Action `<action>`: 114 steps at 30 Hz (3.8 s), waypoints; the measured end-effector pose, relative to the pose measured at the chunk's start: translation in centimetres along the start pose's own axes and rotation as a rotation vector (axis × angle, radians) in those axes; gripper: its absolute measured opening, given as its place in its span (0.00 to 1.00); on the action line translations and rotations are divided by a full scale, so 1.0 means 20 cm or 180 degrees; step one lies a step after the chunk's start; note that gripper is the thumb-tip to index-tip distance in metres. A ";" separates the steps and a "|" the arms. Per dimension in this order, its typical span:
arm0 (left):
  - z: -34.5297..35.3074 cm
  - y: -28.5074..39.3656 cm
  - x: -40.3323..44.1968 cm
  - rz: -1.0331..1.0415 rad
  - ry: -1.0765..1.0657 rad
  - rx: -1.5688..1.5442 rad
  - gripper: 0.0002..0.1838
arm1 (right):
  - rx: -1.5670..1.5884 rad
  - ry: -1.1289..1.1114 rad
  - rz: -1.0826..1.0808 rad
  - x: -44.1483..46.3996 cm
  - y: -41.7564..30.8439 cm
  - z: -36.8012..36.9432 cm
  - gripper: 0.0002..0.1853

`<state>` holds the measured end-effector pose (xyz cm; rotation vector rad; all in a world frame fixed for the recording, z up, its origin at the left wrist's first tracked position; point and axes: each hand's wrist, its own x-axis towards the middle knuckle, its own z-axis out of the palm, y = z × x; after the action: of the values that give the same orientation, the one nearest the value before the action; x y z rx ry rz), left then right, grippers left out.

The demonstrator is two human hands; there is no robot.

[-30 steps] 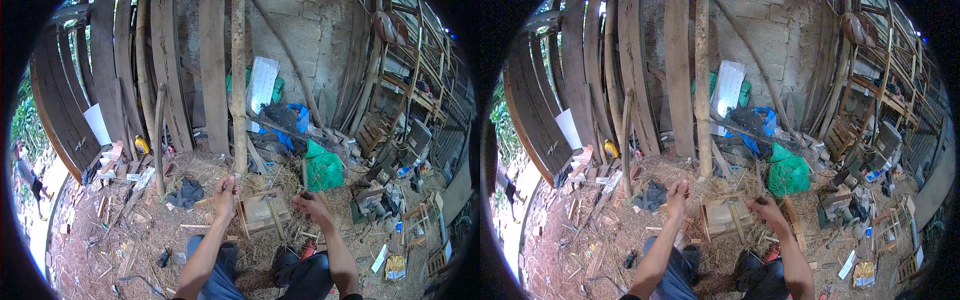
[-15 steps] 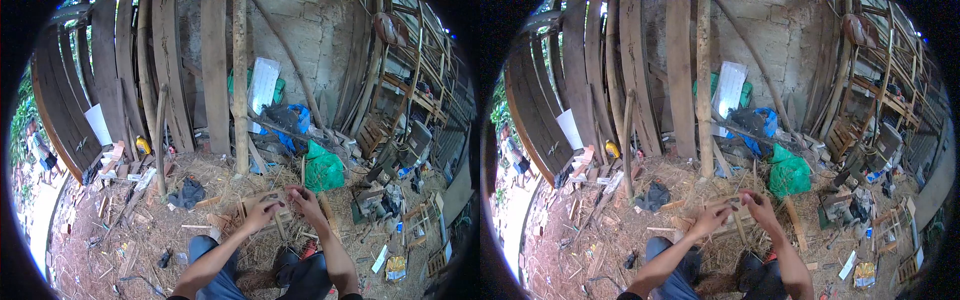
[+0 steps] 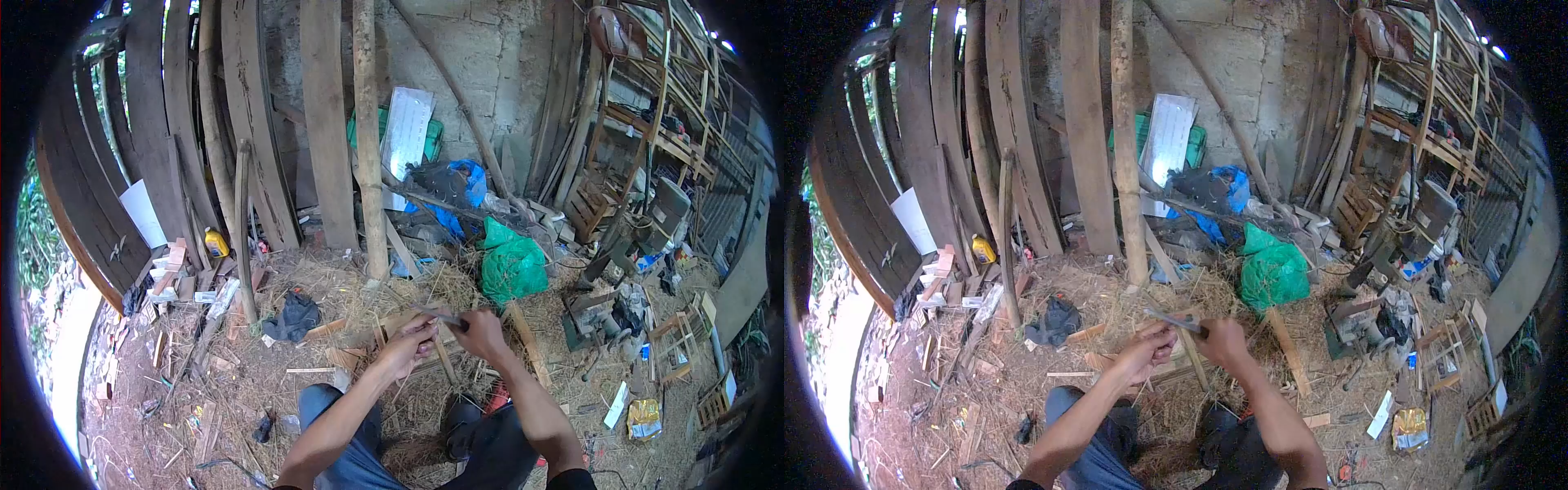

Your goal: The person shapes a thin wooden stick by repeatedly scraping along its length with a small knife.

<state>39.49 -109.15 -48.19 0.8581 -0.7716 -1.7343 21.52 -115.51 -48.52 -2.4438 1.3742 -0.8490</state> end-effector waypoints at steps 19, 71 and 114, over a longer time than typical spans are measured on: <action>-0.01 -0.04 -0.02 -0.0151 -0.0307 -0.0280 0.22 | -0.0572 0.0124 -0.0004 0.01 -0.03 -0.02 0.10; 0.06 0.01 -0.07 -0.0334 -0.0608 -0.0224 0.24 | -0.0949 0.0989 0.1739 0.04 0.34 -0.18 0.16; 0.02 -0.02 0.00 0.1475 0.0703 0.1850 0.07 | 0.0648 0.0131 -0.0206 -0.04 -0.27 -0.13 0.19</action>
<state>38.95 -108.94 -48.30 1.1235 -1.2371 -0.9943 23.45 -111.61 -44.27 -2.3378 1.1641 -1.0064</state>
